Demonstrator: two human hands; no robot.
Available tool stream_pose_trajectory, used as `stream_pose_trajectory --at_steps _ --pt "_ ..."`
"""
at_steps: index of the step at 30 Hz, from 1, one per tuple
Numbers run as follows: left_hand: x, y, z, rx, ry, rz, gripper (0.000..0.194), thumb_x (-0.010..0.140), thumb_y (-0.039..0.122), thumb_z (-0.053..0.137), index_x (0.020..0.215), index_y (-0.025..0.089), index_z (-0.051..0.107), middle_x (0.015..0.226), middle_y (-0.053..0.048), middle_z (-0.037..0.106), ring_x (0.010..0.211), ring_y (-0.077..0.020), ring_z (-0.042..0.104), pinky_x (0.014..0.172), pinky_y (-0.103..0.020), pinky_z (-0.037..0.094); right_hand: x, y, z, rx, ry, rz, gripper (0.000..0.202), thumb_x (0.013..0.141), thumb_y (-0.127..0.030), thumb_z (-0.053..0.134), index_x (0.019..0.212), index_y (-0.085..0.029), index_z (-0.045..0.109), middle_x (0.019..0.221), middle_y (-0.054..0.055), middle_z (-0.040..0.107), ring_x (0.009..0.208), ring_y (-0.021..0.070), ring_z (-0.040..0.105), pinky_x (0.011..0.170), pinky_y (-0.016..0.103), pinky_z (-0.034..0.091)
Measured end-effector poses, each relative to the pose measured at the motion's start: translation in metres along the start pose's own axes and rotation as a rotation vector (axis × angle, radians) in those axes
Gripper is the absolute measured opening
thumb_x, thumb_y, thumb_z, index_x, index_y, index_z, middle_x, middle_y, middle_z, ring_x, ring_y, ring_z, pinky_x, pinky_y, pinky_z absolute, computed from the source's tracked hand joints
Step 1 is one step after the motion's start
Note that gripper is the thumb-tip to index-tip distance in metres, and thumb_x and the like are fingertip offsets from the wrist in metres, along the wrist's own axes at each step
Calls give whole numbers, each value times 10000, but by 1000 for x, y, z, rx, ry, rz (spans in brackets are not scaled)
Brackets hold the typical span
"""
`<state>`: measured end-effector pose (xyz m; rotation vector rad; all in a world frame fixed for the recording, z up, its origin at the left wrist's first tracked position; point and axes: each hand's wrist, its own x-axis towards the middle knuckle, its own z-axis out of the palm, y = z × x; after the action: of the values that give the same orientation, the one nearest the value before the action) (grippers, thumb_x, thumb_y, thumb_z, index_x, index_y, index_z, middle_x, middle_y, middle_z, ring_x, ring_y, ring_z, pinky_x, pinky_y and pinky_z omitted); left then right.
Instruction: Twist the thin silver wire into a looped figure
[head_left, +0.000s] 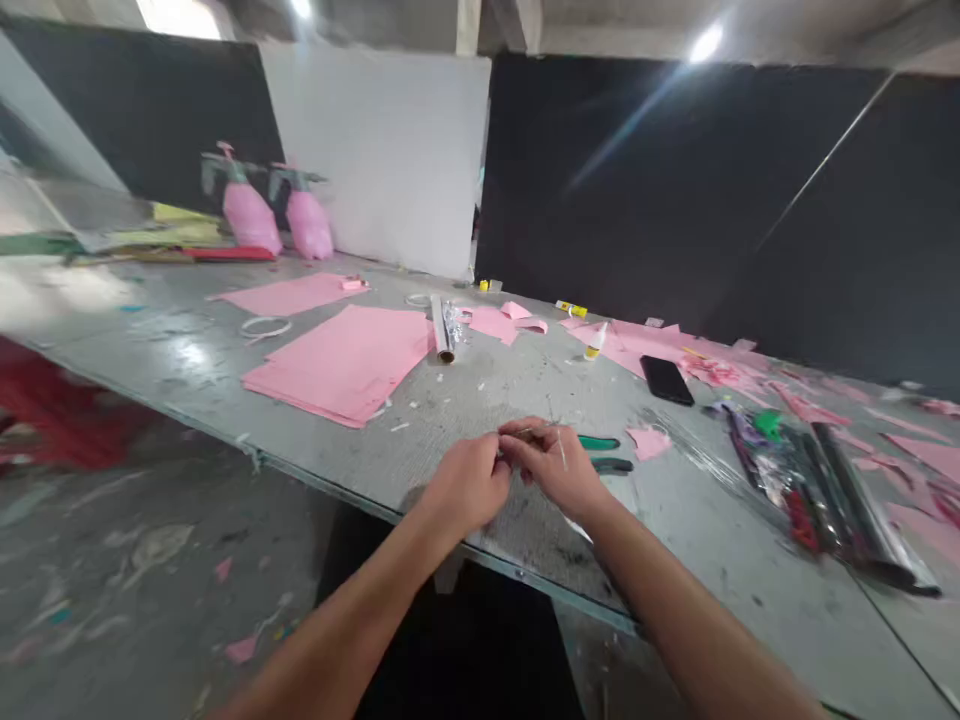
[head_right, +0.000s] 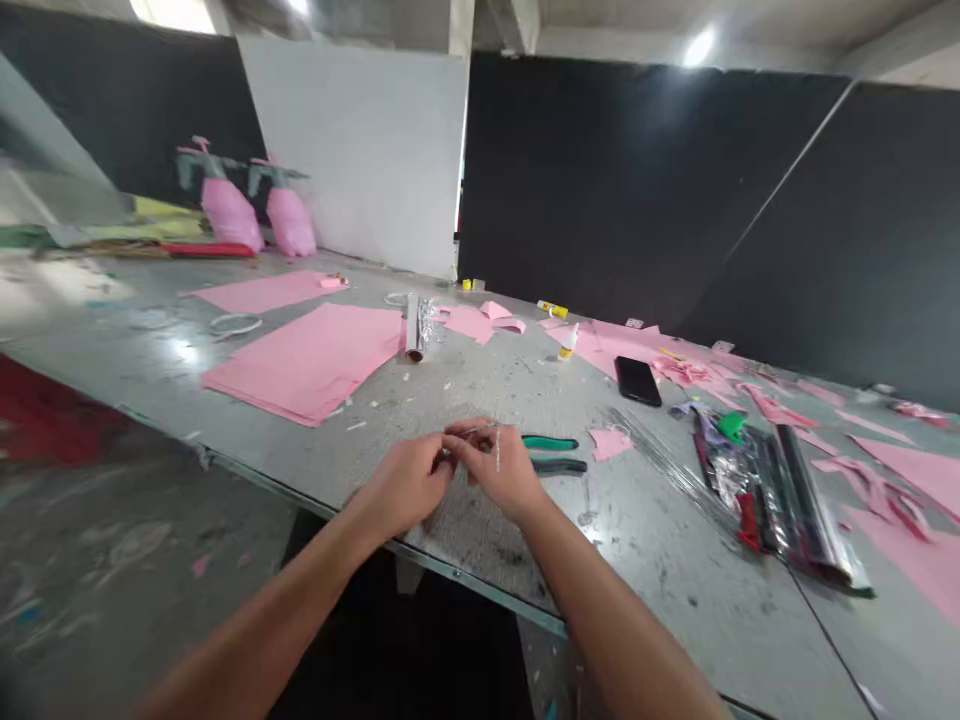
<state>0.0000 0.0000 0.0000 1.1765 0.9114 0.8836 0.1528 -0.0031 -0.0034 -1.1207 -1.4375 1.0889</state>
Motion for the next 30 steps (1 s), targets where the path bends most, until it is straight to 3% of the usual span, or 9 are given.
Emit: stream_pose_trajectory --at_steps 4,8,13,18,21,24,28,30 --pt "3 -2 2 -75 -108 -120 94 768 163 629 674 160 624 586 29 485 525 -102 407 483 -243 232 -2 -2 -1 58 38 6 213 787 -362 714 810 -151 707 571 -29 584 436 80 482 414 220 373" --pt "6 4 -6 -320 -280 -311 149 797 289 584 750 147 589 631 25 480 476 -83 427 406 -205 215 -3 -2 -2 189 41 4 241 781 -394 718 867 -170 698 589 -30 590 454 76 498 435 212 385" --pt "10 3 -14 -608 -409 -462 116 845 240 580 829 125 591 703 15 480 539 -62 462 396 -147 253 -3 -1 -2 345 -6 36 266 743 -415 750 861 -186 679 620 -15 609 485 85 520 412 194 369" --pt "11 -2 -16 -710 -478 -557 103 799 177 670 830 101 607 719 -11 507 592 -88 509 394 -132 280 -5 -3 -2 397 -59 42 246 738 -398 764 833 -190 673 623 -12 606 450 71 490 378 177 314" --pt "10 -5 -16 -706 -444 -527 130 756 154 725 822 103 625 716 -14 533 600 -95 526 419 -142 330 -6 -2 -2 388 -55 7 219 744 -380 765 807 -189 679 625 -22 588 425 50 445 371 174 304" --pt "8 -8 -11 -669 -341 -395 146 738 169 773 798 111 653 697 -9 572 601 -81 542 498 -158 411 -4 0 -2 359 2 -38 175 766 -357 752 803 -196 695 695 -24 594 419 30 424 361 170 324" --pt "8 -11 -3 -577 -228 -188 217 706 230 828 677 103 655 595 -1 588 523 -59 506 497 -156 389 -3 1 -1 263 85 -107 175 783 -362 734 784 -190 701 983 26 630 473 31 497 357 179 386" --pt "8 -11 -2 -540 -207 -129 259 688 260 844 636 103 643 560 3 586 497 -56 494 484 -162 368 -4 0 -2 177 94 -114 198 807 -378 709 797 -180 703 915 27 639 449 42 512 349 190 401"
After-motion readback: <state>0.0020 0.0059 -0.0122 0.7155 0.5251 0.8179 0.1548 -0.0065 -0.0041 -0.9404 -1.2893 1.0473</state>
